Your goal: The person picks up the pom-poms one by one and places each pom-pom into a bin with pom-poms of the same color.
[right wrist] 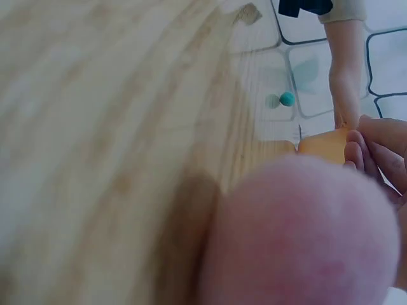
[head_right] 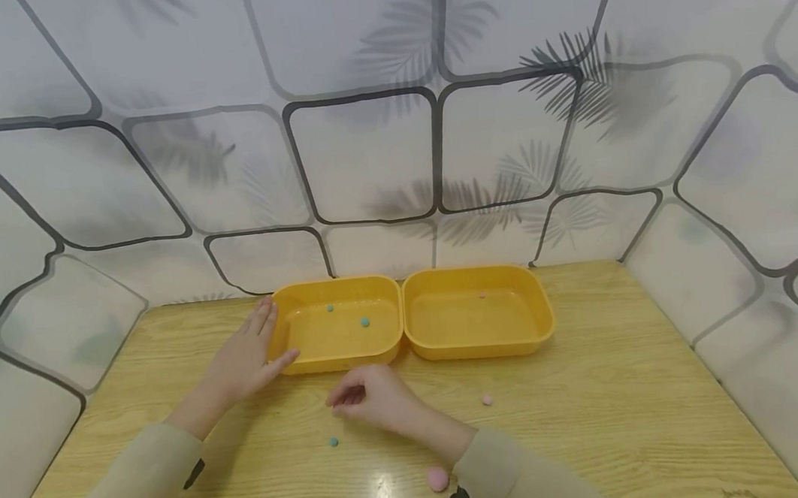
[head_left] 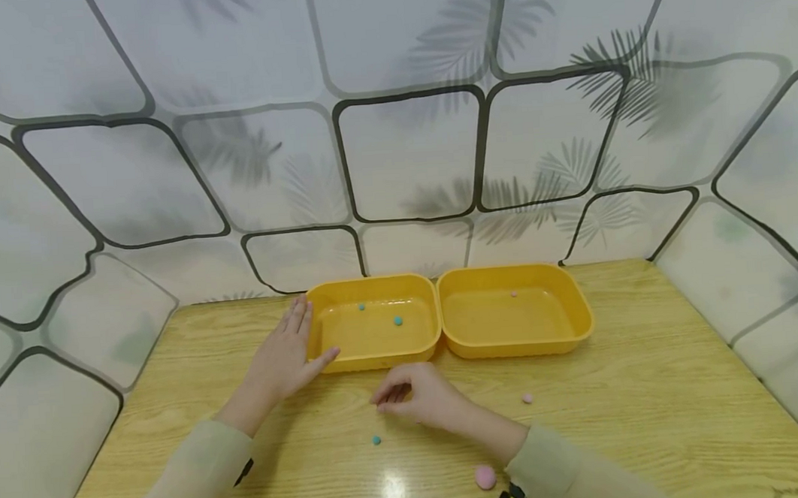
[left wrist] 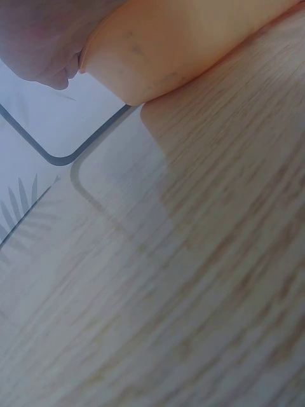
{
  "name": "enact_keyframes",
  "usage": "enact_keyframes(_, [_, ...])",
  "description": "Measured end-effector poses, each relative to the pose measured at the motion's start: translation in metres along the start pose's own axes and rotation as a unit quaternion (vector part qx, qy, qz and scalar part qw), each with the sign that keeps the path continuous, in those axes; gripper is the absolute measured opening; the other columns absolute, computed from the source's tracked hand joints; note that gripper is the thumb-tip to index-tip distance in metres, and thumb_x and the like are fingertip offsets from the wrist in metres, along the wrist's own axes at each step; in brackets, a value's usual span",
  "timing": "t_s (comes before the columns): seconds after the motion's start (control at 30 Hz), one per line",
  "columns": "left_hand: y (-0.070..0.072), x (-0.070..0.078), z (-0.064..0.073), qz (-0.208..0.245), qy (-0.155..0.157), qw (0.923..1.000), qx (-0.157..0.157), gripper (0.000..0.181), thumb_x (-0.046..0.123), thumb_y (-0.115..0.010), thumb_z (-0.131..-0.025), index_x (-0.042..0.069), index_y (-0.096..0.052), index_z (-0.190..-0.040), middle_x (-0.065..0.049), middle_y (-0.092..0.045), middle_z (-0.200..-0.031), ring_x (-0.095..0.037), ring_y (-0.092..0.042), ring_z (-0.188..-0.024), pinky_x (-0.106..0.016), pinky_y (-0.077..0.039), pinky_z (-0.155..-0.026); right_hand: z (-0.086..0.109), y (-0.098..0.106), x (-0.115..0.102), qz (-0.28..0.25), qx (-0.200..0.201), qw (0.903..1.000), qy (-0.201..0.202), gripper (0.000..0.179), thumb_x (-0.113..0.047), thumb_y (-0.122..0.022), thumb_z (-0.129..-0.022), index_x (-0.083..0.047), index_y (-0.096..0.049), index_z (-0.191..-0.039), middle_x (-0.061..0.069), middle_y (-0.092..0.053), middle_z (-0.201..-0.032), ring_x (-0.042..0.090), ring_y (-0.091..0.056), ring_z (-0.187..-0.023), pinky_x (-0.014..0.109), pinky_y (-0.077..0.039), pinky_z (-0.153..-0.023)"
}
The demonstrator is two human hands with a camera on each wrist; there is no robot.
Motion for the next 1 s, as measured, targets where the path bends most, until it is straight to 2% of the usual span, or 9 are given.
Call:
enact_keyframes(0.17, [0.001,0.002,0.000,0.003,-0.003,1.0000,0.004,0.099,0.058,-0.054,-0.105,-0.015,-0.020,-0.162,-0.032,-0.013,-0.174,-0.047,-0.017,-0.163,-0.059,-0.026,-0.131,0.001,-0.008,0.005,0.005,-0.011,0.9999,0.005,0.009,-0.004,-0.082,-0.092,-0.006,-0.084,-0.100,0.008,-0.082,-0.099,-0.006,-0.065,-0.081,0.016,-0.058,-0.076])
enact_keyframes(0.4, [0.003,0.003,0.001,0.003,-0.004,1.0000,0.006,0.096,0.056,-0.054,-0.106,-0.015,-0.020,-0.162,-0.032,-0.015,-0.173,-0.048,-0.019,-0.162,-0.058,-0.026,-0.131,0.003,-0.019,0.011,-0.016,-0.035,0.9992,0.000,0.009,-0.001,-0.082,-0.091,-0.003,-0.083,-0.100,0.011,-0.081,-0.097,-0.007,-0.064,-0.079,0.015,-0.059,-0.075])
enact_keyframes(0.53, [0.006,0.005,0.001,0.004,-0.005,0.9999,0.013,0.095,0.055,-0.054,-0.106,-0.016,-0.023,-0.161,-0.033,-0.017,-0.173,-0.048,-0.021,-0.161,-0.059,-0.029,-0.130,0.004,-0.024,0.013,0.001,-0.050,0.9987,-0.001,0.010,-0.002,-0.084,-0.090,-0.004,-0.083,-0.100,0.009,-0.079,-0.095,-0.008,-0.063,-0.078,0.014,-0.058,-0.075])
enact_keyframes(0.7, [0.004,0.004,0.001,0.004,-0.003,1.0000,0.007,0.097,0.056,-0.054,-0.106,-0.015,-0.020,-0.162,-0.032,-0.013,-0.174,-0.048,-0.019,-0.163,-0.058,-0.026,-0.132,0.005,-0.027,0.012,0.035,-0.068,0.9970,0.007,0.013,-0.007,-0.087,-0.087,-0.006,-0.083,-0.100,0.004,-0.078,-0.093,-0.010,-0.061,-0.078,0.012,-0.057,-0.074])
enact_keyframes(1.0, [0.002,0.002,0.000,0.003,-0.003,1.0000,0.008,0.098,0.057,-0.055,-0.105,-0.015,-0.020,-0.162,-0.032,-0.013,-0.174,-0.048,-0.019,-0.162,-0.058,-0.026,-0.131,0.005,-0.031,0.016,0.055,-0.097,0.9938,0.005,0.010,-0.006,-0.087,-0.088,-0.009,-0.083,-0.097,0.000,-0.077,-0.092,-0.010,-0.062,-0.078,0.012,-0.057,-0.074])
Point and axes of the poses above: each hand's wrist, its own z-axis away from the middle knuckle, its own y-axis out of the back of the hand, x = y × z, the point moved 8 cm from there along -z, towards the middle knuckle
